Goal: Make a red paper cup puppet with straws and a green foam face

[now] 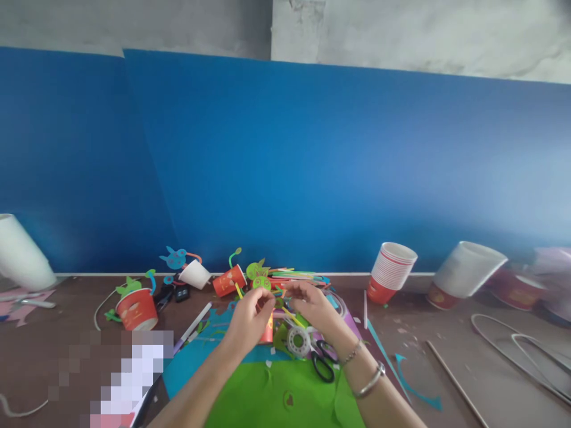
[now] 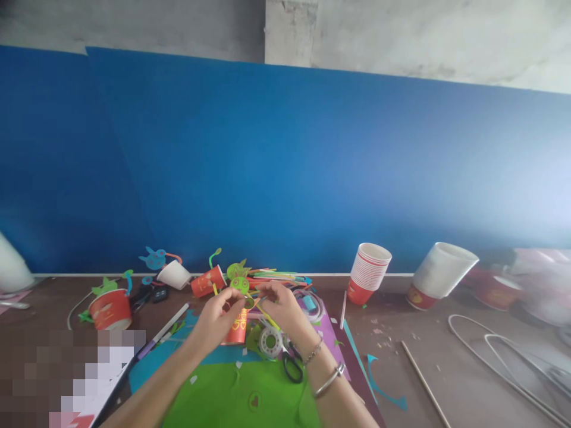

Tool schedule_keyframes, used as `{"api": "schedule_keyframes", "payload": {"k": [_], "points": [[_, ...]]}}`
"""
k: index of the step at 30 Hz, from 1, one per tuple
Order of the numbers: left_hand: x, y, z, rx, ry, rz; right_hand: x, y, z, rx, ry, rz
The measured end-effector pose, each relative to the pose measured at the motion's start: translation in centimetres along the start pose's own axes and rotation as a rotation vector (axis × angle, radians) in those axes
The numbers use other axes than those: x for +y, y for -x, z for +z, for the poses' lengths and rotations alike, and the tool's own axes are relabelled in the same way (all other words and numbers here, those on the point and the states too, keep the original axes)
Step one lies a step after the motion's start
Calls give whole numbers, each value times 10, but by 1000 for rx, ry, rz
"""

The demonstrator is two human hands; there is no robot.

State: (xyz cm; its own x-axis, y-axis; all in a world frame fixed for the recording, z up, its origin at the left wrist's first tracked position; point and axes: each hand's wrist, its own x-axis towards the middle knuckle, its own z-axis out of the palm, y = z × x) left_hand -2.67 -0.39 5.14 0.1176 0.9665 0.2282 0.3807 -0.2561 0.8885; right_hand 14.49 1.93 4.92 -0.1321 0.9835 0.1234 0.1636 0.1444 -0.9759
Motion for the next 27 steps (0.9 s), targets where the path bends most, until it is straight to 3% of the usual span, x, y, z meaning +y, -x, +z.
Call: {"api": "schedule_keyframes", "payload": {"k": [5,8,10,12,14,17,20,27], "points": [[2,2,1,-39,-23,-6,-16,10,4,-100,225,-53],[5,2,-8,98,-156,-15,-16,7,-3,30,264,-85],[6,1,-16,159,-404,-70,-12,3,-10,153,248,-63],[4,0,-21,96,-686,-219,-6,-1,-15,219,193,-34],[-1,0,-20,-17,-818,-328,-1,-3,-18,232,134,-16],[-13,0,-9,-115,-777,-352,2,-5,-18,227,50,9],[-18,-1,2,-89,-690,-347,1,-5,-17,243,-45,34],[1,5,8,173,-448,-247,-13,-1,-22,319,-259,115]]}}
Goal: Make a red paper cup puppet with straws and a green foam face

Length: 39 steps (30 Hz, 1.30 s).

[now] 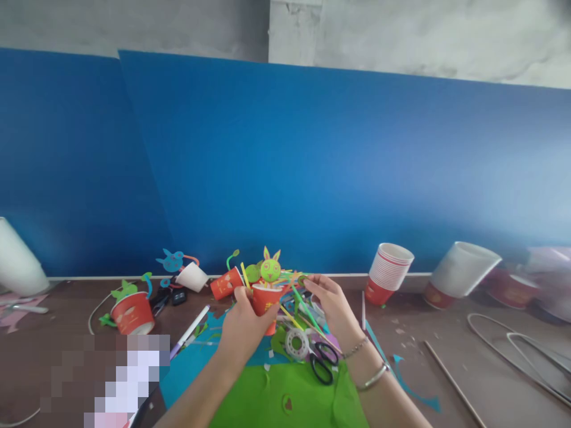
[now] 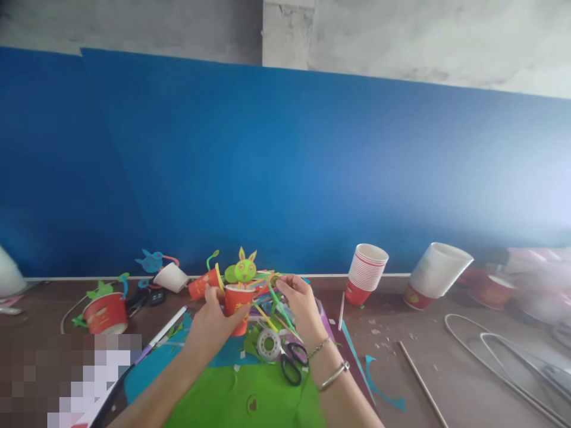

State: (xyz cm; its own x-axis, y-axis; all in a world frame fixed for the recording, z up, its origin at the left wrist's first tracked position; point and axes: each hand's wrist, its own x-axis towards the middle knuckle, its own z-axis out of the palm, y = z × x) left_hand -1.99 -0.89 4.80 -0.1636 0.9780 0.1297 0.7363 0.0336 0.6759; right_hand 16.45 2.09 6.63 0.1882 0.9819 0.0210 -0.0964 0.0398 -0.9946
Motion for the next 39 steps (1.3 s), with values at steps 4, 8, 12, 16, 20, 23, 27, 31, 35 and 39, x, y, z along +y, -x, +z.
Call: {"api": "schedule_keyframes", "payload": {"k": [4,8,12,16,20,23,27,31,35,39], "points": [[1,5,5,139,155,74,-8,1,-3,2,-197,90],[-2,5,11,162,238,72,-8,-1,-5,-5,-271,103],[-2,1,10,173,448,14,-7,-1,-6,-49,-272,97],[2,0,5,-102,830,-39,-11,4,-5,-243,-294,81],[6,4,5,-335,1032,-86,-12,2,-6,-325,-316,48],[6,5,7,-345,1032,-65,-10,-5,-11,-206,-339,-10],[5,5,9,-243,1032,-74,-11,-9,-16,-180,-422,1],[5,3,9,-195,1056,-97,-16,2,-11,-317,-390,42],[3,3,11,-252,1046,-71,-19,13,-2,-345,-223,27],[0,4,13,-411,1041,-38,-22,18,-3,-416,-63,43]]}}
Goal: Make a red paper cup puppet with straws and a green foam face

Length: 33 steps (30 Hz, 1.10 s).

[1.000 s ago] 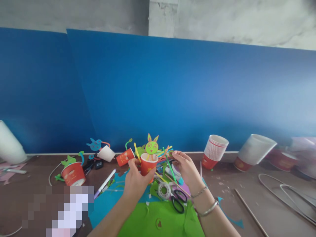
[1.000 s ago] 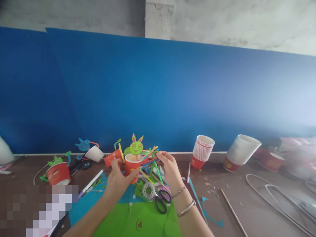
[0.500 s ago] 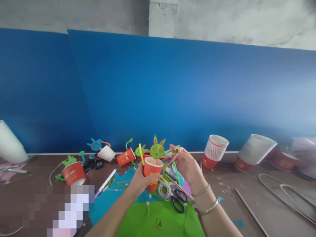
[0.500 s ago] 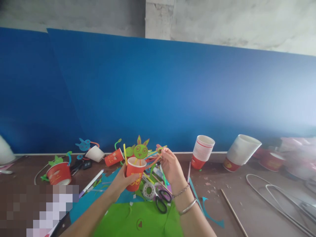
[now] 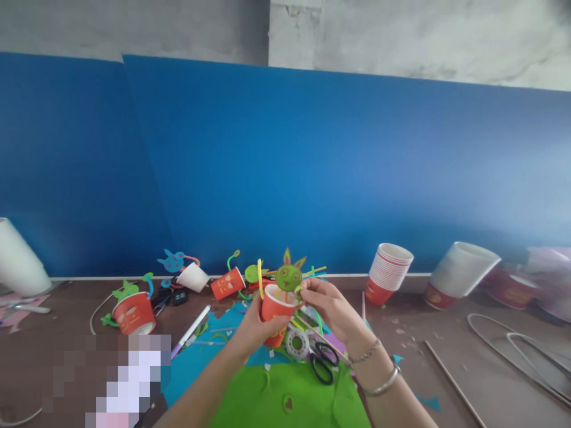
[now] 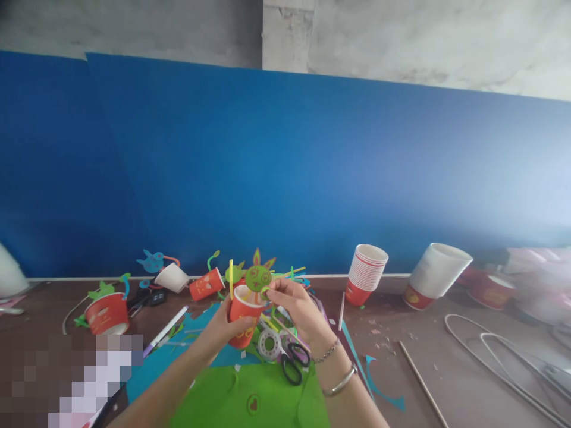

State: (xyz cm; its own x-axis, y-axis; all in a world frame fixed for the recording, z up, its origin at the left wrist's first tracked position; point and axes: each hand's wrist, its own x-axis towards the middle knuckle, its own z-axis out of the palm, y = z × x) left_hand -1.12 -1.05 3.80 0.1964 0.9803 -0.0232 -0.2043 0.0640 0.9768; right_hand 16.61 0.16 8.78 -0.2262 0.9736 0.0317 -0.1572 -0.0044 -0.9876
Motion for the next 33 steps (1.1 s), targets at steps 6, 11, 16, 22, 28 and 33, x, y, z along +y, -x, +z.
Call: {"api": "schedule_keyframes", "payload": {"k": [6,11,16,22,28,33], "points": [[-5,2,-1,-97,44,-40,-9,7,-11,-204,211,38],[-2,0,-2,-28,24,-20,-13,7,-15,-61,167,-66],[1,1,-1,-3,-4,-5,-12,4,-20,89,102,-85],[3,2,0,12,-22,-15,-12,-2,-25,235,31,-55],[3,2,-1,15,-21,-13,-13,-3,-23,301,23,-13],[3,3,0,14,2,-16,-14,-2,-21,303,-32,-16]]}}
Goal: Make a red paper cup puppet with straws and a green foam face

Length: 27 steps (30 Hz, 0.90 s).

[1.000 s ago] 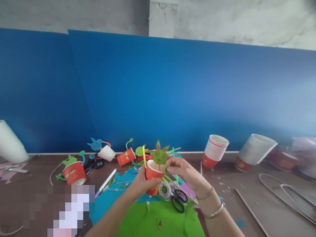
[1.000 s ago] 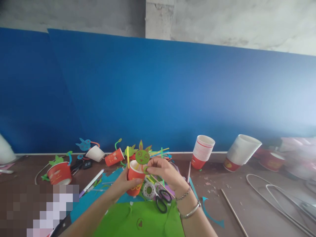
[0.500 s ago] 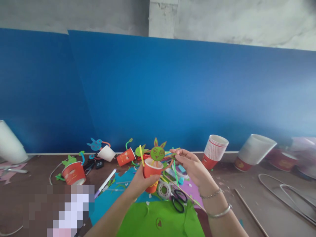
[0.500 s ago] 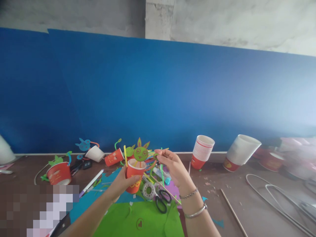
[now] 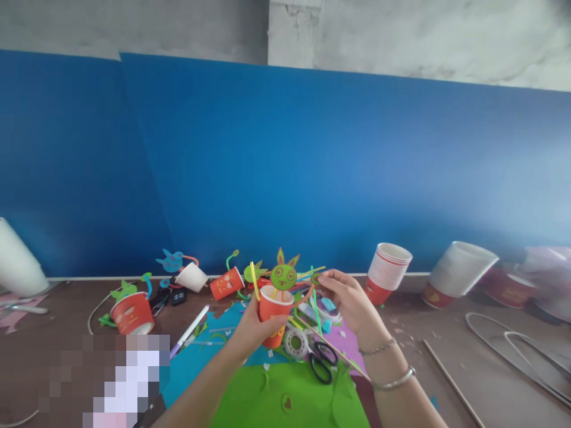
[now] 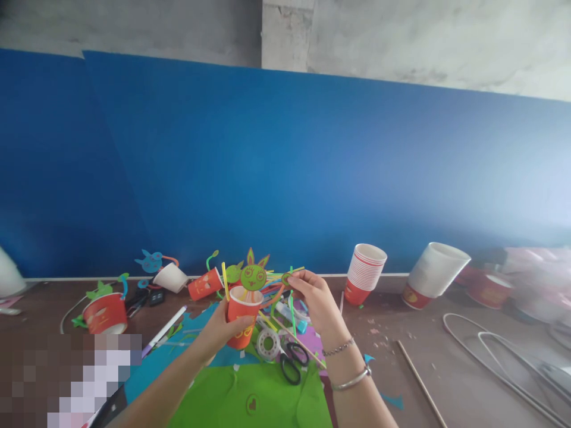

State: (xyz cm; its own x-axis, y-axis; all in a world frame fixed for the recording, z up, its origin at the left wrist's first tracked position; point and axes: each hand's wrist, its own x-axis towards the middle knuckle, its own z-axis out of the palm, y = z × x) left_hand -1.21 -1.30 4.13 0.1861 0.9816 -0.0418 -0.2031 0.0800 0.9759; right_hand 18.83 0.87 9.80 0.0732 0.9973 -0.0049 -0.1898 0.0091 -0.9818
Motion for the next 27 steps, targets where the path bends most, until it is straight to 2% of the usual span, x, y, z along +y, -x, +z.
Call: {"api": "schedule_keyframes", "payload": {"k": [6,11,20,27], "points": [[1,1,2,9,-9,0,4,-1,3,-6,-102,37],[0,1,2,9,-7,-10,9,-2,6,2,-126,9],[0,2,6,30,-10,7,13,-1,15,59,-203,-61],[0,2,8,18,-17,15,19,4,26,153,-254,-135]]}}
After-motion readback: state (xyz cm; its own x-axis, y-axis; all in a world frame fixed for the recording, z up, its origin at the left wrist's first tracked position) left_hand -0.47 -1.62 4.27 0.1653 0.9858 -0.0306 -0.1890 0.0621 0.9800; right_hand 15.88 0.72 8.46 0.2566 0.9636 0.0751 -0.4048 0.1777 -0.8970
